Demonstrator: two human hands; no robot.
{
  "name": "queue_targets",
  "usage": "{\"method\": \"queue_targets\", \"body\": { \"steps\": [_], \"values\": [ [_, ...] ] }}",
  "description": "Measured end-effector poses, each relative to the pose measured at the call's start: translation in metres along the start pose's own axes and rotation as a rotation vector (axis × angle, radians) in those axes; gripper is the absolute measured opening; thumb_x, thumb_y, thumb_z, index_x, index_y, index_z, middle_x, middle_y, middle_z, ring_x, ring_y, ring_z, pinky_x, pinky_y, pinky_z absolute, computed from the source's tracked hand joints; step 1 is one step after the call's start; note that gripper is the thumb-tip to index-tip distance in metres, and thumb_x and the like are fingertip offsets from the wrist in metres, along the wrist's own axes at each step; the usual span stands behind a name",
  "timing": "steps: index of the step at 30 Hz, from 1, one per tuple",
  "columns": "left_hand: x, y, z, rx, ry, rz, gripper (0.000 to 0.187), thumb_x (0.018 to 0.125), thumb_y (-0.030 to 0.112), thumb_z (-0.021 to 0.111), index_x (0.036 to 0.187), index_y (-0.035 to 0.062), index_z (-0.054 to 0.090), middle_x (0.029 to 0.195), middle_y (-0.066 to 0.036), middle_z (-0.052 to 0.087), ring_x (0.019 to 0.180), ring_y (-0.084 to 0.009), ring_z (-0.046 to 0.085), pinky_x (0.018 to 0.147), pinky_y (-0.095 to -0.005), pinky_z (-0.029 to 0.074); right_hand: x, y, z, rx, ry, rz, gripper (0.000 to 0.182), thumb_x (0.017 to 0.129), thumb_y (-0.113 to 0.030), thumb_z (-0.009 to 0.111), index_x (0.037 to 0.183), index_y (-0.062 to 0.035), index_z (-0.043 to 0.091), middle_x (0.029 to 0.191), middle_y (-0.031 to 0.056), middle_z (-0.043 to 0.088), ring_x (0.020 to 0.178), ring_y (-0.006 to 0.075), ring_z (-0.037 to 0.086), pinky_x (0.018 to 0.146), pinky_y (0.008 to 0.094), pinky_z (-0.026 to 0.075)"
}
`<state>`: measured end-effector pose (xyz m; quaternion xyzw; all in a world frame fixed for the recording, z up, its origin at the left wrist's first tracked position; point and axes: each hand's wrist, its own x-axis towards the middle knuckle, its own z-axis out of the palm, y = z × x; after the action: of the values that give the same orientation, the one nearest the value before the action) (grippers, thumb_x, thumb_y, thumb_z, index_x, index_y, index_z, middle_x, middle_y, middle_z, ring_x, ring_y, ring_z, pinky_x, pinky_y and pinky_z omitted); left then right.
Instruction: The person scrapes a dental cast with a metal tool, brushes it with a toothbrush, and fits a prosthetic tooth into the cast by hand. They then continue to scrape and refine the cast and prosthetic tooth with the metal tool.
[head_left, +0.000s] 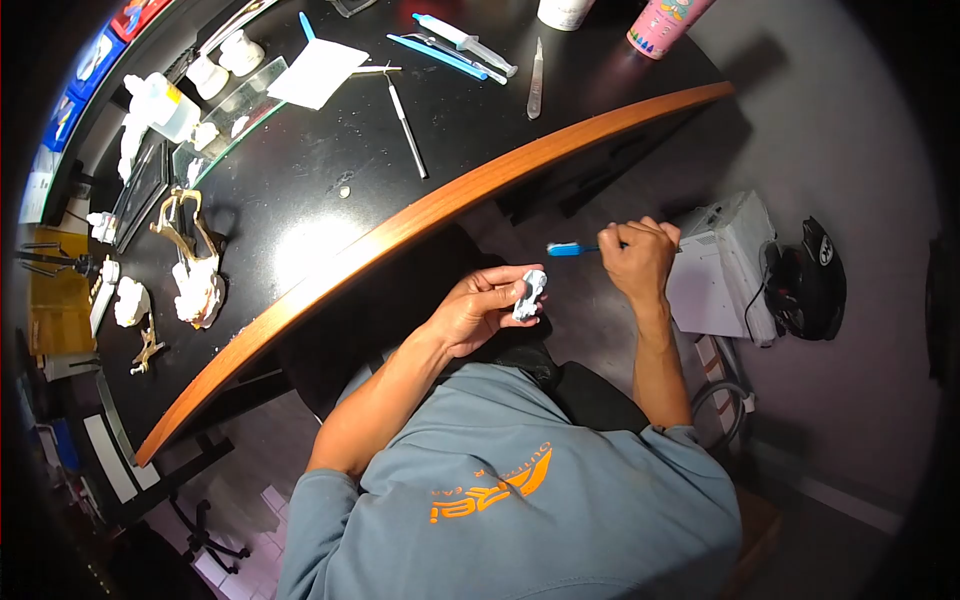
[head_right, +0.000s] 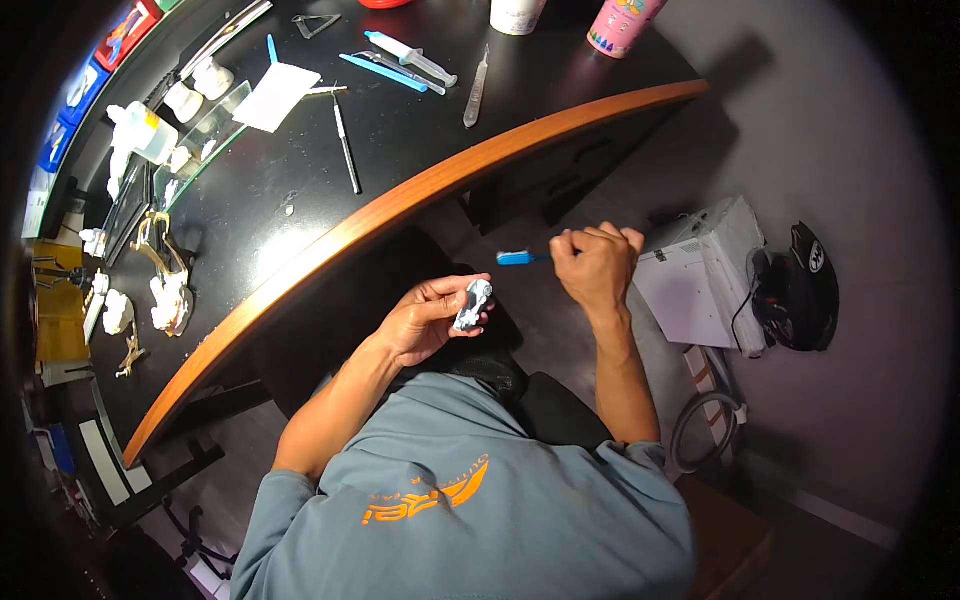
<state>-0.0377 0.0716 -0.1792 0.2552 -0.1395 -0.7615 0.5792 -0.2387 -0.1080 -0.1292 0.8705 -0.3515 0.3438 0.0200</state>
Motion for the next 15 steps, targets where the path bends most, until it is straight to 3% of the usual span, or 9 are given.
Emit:
{"method": "queue_targets", "body": {
  "steps": [3, 8, 11, 15],
  "values": [
    [-0.002, 0.004, 0.007, -0.027, 0.004, 0.014, 0.049, 0.100, 0.019, 0.074, 0.145, 0.0044, 0.062, 0.124, -0.014, 0.073, 0.108, -0.0239, 0.074, 0.098, -0.0409, 0.063, -0.006, 0.008, -0.006, 0.191, -0.104, 0.157, 0.036, 0.087, -0.014, 0.067, 0.054, -0.0037, 0.057, 0.053, 0.0065, 0.058, 0.052, 0.0268, 0.055, 0.071, 0.0424, 0.040],
    [-0.001, 0.001, 0.012, -0.011, 0.027, 0.074, 0.049, 0.099, 0.014, 0.075, 0.146, 0.0048, 0.060, 0.126, -0.014, 0.072, 0.111, -0.0245, 0.074, 0.099, -0.0432, 0.062, -0.007, -0.006, -0.009, 0.333, -0.233, 0.179, 0.036, 0.089, -0.014, 0.065, 0.055, -0.0014, 0.058, 0.051, 0.0096, 0.057, 0.051, 0.0291, 0.058, 0.062, 0.0446, 0.043],
    [-0.001, -0.002, 0.008, 0.039, 0.068, 0.121, 0.048, 0.099, 0.010, 0.075, 0.145, 0.0050, 0.061, 0.124, -0.013, 0.073, 0.112, -0.0252, 0.073, 0.099, -0.0441, 0.063, -0.007, -0.017, -0.009, 0.345, -0.291, 0.171, 0.038, 0.088, -0.015, 0.066, 0.053, -0.0016, 0.058, 0.049, 0.0099, 0.056, 0.050, 0.0289, 0.057, 0.063, 0.0450, 0.043],
    [-0.002, -0.003, 0.006, 0.086, 0.125, 0.176, 0.047, 0.098, 0.007, 0.075, 0.144, 0.0051, 0.062, 0.121, -0.012, 0.074, 0.112, -0.0257, 0.074, 0.098, -0.0447, 0.063, -0.004, -0.022, -0.009, 0.146, -0.151, 0.089, 0.040, 0.086, -0.016, 0.067, 0.049, -0.0045, 0.057, 0.048, 0.0070, 0.056, 0.051, 0.0272, 0.057, 0.071, 0.0411, 0.041]
  ]
}}
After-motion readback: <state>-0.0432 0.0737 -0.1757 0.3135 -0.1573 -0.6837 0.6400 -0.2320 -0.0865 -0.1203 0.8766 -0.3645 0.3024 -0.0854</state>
